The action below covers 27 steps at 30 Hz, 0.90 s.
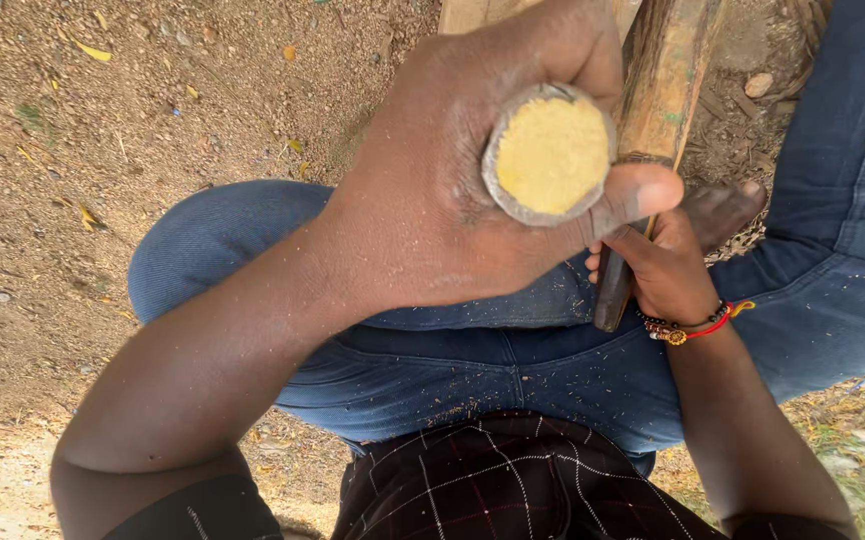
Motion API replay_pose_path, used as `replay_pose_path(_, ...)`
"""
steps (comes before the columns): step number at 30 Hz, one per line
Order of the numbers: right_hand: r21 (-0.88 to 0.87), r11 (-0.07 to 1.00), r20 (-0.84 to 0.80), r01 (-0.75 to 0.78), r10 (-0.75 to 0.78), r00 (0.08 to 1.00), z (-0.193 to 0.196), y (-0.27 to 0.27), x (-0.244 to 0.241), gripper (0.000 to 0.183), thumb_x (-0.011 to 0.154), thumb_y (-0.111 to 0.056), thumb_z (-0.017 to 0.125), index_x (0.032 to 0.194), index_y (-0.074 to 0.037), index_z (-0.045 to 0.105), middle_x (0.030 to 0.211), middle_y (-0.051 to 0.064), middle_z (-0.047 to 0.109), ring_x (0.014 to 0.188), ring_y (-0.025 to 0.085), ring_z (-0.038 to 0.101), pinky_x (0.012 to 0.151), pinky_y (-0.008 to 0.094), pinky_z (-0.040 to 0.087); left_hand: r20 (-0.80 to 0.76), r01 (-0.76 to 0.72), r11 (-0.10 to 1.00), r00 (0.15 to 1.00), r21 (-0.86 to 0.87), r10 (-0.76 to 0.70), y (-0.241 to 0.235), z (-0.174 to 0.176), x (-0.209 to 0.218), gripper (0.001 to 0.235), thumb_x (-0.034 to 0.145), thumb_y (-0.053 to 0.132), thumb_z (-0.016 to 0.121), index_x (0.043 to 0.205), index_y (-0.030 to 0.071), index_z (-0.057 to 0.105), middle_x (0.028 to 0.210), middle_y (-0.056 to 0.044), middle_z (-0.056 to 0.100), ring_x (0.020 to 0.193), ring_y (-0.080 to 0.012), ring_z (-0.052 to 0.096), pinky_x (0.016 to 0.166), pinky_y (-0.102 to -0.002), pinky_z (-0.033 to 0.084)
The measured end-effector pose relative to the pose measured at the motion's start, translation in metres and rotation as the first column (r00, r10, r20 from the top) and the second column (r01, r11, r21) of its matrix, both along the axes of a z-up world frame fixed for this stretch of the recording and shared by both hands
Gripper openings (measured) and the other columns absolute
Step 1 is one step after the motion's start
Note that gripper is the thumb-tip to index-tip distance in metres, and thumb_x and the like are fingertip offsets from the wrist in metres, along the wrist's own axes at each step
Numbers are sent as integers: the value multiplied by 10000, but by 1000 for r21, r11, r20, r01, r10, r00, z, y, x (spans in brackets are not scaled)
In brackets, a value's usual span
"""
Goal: The person sits on the ground and uses a wooden mallet to strike a chisel, carving a rectangular recess into a block of wood. They repeatedly chip away at the wood, clear the debris, and inspect the progress of the hollowed-out section.
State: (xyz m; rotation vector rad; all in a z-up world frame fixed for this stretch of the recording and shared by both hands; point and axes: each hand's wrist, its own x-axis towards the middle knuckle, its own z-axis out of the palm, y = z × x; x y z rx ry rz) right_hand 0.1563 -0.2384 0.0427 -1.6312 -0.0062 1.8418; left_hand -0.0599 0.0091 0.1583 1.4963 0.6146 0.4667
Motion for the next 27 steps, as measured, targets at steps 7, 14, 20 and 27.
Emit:
replay_pose_path(7, 20, 1000, -21, 17, -17, 1000, -8, -4, -1, 271, 992, -159, 691, 1203, -40, 569, 895, 80, 668, 710, 174, 685, 617, 332, 600, -18, 12, 1000, 1000, -28, -13, -12, -16, 13, 357, 1042, 282, 779, 934, 53, 527, 793, -29, 513, 713, -118, 544, 661, -285, 448)
replay_pose_path(14, 27, 992, -82, 123, -120, 989, -14, 5, 3, 314, 996, -163, 683, 1240, -63, 513, 942, 90, 676, 749, 187, 696, 663, 344, 605, -19, -24, 1000, 1000, -5, 24, -28, -26, 18, 344, 1060, 194, 787, 912, 51, 512, 794, -44, 502, 734, -131, 529, 682, -279, 451)
replay_pose_path(20, 70, 979, -61, 193, -189, 980, -4, 4, 5, 250, 1005, -152, 689, 1196, -79, 546, 883, 57, 625, 676, 153, 617, 574, 311, 530, -68, -151, 981, 985, 121, 160, -55, 18, 2, 375, 991, 198, 817, 919, 48, 481, 792, -45, 494, 704, -122, 500, 655, -272, 440)
replay_pose_path(27, -40, 957, -209, 288, -290, 934, 3, 7, 12, 156, 1007, -158, 696, 1050, -64, 578, 816, 44, 580, 647, 145, 589, 542, 314, 496, -143, -160, 987, 977, -21, 155, -58, -5, 1, 298, 1016, 183, 786, 902, 91, 526, 747, 3, 540, 649, -65, 532, 588, -251, 426)
